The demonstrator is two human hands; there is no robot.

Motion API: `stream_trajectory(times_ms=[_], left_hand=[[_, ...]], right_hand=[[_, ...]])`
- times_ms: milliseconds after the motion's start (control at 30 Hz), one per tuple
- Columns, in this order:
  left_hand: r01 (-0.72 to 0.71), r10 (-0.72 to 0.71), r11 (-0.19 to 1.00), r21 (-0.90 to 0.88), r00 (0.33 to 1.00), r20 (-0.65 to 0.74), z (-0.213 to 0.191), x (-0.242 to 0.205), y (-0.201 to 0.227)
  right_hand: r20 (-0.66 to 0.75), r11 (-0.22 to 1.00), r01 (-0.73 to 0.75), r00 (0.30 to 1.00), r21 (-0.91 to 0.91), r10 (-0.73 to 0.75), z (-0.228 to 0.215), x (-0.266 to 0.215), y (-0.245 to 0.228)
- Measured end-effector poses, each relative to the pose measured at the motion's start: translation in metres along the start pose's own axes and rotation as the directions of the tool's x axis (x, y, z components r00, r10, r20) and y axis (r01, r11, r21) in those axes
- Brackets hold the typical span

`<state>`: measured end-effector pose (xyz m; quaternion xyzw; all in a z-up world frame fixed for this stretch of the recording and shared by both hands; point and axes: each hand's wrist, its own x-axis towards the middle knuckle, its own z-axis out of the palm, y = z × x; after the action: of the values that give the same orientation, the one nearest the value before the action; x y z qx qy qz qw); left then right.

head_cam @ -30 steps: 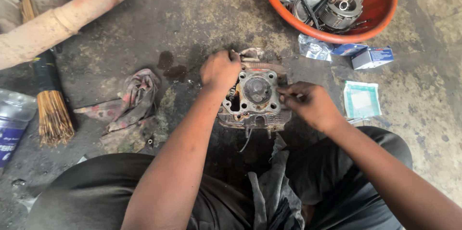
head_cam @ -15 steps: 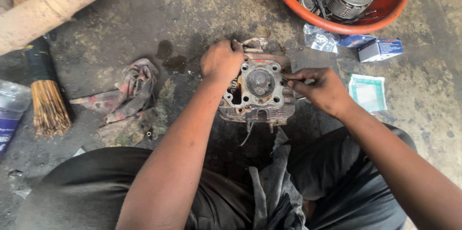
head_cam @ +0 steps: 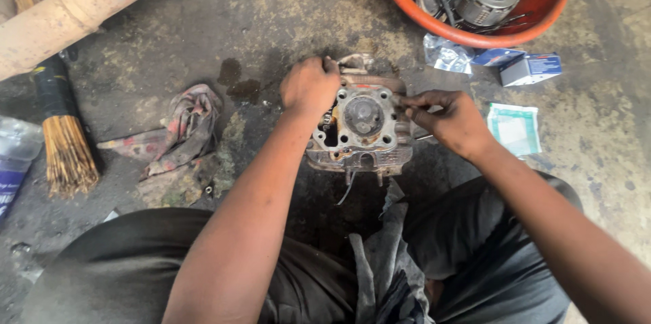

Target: The person sits on the floor and works on a disassembled engine cylinder head. They use a rag to wipe the surface and a screwdriver to adjust internal components, including the timing chain and gears. The person repeatedly rotates the gears and wipes the part throughout the clip.

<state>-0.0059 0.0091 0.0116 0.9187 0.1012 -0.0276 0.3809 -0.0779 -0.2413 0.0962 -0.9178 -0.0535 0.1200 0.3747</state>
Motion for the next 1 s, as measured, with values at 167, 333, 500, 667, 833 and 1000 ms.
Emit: stream_trajectory(times_ms=[167, 333, 500, 667, 833, 1000], left_hand=[[-0.005, 0.005, 0.999, 0.035, 1.000, -0.015, 0.000, 0.003, 0.002], [0.023, -0.023, 1.000, -0.005, 1.000, 0.013, -0.004, -0.001, 0.005], [0.019, -0.019, 1.000, 0.005, 0.999, -0.031, -0.006, -0.003, 0.008], [0.013, -0.013, 1.000, -0.002, 1.000, -0.026, -0.003, -0.002, 0.005], [0.015, -0.015, 1.000, 0.011, 1.000, -0.012, -0.004, -0.001, 0.005], [-0.010, 0.010, 1.000, 0.016, 0.999, -0.033, -0.006, -0.003, 0.006]], right_hand=[[-0.218, 0.990, -0.041, 0.976, -0.134, 0.010, -0.001, -0.019, 0.047], [0.034, 0.892, -0.039, 0.998, -0.450, 0.061, 0.019, -0.033, 0.110], [-0.145, 0.817, -0.281, 0.960, -0.504, 0.240, 0.045, 0.005, 0.117], [-0.176, 0.865, -0.206, 0.975, -0.457, 0.139, 0.052, 0.019, 0.115], [-0.262, 0.994, -0.046, 0.965, -0.103, 0.018, 0.018, -0.008, 0.057], [-0.223, 0.871, 0.345, 0.872, -0.349, -0.435, 0.015, -0.023, -0.010]])
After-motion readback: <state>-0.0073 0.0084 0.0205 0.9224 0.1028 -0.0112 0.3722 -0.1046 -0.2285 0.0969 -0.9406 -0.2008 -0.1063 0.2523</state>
